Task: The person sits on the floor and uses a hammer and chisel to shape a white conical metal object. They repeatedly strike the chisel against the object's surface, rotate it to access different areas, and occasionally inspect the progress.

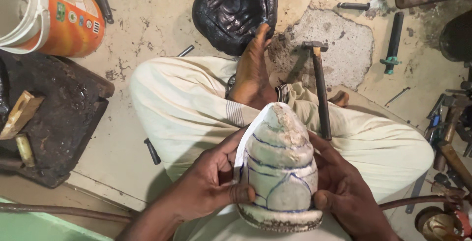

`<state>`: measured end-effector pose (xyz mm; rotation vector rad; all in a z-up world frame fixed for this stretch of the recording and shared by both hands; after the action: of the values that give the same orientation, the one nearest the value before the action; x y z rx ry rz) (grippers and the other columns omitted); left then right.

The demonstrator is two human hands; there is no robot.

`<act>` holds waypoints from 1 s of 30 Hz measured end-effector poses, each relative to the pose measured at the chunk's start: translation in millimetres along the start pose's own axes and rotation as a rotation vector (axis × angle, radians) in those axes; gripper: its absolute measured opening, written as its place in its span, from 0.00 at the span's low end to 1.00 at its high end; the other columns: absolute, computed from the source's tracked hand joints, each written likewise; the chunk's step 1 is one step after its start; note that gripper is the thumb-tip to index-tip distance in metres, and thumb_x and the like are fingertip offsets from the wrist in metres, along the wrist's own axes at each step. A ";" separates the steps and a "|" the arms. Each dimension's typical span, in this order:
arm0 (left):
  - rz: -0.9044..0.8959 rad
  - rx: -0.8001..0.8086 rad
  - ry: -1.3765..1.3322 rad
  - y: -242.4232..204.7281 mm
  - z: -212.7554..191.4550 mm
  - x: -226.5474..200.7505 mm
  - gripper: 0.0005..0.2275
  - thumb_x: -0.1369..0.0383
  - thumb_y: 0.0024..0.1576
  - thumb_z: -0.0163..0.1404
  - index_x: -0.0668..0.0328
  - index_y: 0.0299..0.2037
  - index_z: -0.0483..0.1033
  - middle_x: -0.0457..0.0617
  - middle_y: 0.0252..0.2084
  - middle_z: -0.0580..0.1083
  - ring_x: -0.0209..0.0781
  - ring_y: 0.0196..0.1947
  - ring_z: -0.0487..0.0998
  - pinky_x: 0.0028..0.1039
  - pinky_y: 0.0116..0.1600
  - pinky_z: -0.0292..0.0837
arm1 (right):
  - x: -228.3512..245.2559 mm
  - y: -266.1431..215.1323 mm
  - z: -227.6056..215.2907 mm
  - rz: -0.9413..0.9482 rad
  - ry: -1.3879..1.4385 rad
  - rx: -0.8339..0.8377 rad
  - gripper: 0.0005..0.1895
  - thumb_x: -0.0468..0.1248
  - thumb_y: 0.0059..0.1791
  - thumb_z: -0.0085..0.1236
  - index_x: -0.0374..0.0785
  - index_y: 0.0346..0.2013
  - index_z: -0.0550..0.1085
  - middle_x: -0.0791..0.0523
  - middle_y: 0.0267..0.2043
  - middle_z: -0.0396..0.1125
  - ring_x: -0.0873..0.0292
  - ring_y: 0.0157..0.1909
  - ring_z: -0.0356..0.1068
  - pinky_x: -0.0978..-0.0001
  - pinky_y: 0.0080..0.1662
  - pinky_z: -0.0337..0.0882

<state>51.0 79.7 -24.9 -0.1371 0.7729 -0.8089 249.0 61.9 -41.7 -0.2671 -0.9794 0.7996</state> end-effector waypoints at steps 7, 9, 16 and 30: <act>-0.055 -0.131 0.023 0.5 -14.6 9.5 0.46 0.61 0.49 0.65 0.62 0.77 0.51 0.50 0.64 0.73 0.36 0.60 0.74 0.30 0.66 0.69 | 1.5 10.8 1.6 0.051 -0.059 -0.129 0.57 0.50 0.41 0.71 0.31 0.76 0.51 0.43 0.67 0.65 0.47 0.63 0.70 0.55 0.58 0.71; -0.035 -0.117 0.006 0.1 -14.8 10.1 0.46 0.62 0.50 0.66 0.62 0.77 0.50 0.51 0.64 0.73 0.36 0.60 0.74 0.29 0.65 0.69 | 3.6 12.4 4.1 0.038 -0.060 -0.116 0.57 0.49 0.41 0.71 0.30 0.76 0.50 0.43 0.68 0.65 0.48 0.64 0.69 0.55 0.60 0.70; 0.036 -0.103 0.095 -4.2 -16.9 8.6 0.46 0.71 0.49 0.66 0.64 0.78 0.51 0.52 0.63 0.74 0.37 0.58 0.74 0.27 0.61 0.71 | 8.8 12.0 14.2 -0.039 -0.026 -0.055 0.60 0.45 0.41 0.74 0.28 0.78 0.48 0.40 0.69 0.63 0.46 0.63 0.69 0.52 0.60 0.71; 0.064 -0.067 0.192 -20.9 -19.2 13.1 0.46 0.76 0.50 0.65 0.60 0.79 0.49 0.59 0.64 0.74 0.45 0.62 0.76 0.35 0.65 0.70 | 23.8 -3.2 25.2 -0.198 -0.022 0.083 0.55 0.30 0.44 0.72 0.28 0.77 0.46 0.40 0.74 0.56 0.47 0.65 0.66 0.54 0.60 0.70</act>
<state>31.3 59.3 -38.1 -0.0949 0.9815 -0.7428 237.1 73.0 -10.9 -0.0883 -0.9743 0.6606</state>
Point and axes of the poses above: each hand's wrist, its own y-axis towards the middle knuckle, its own z-axis out of the palm, x = y × z, the point moved 8 cm from there along y, towards the middle knuckle
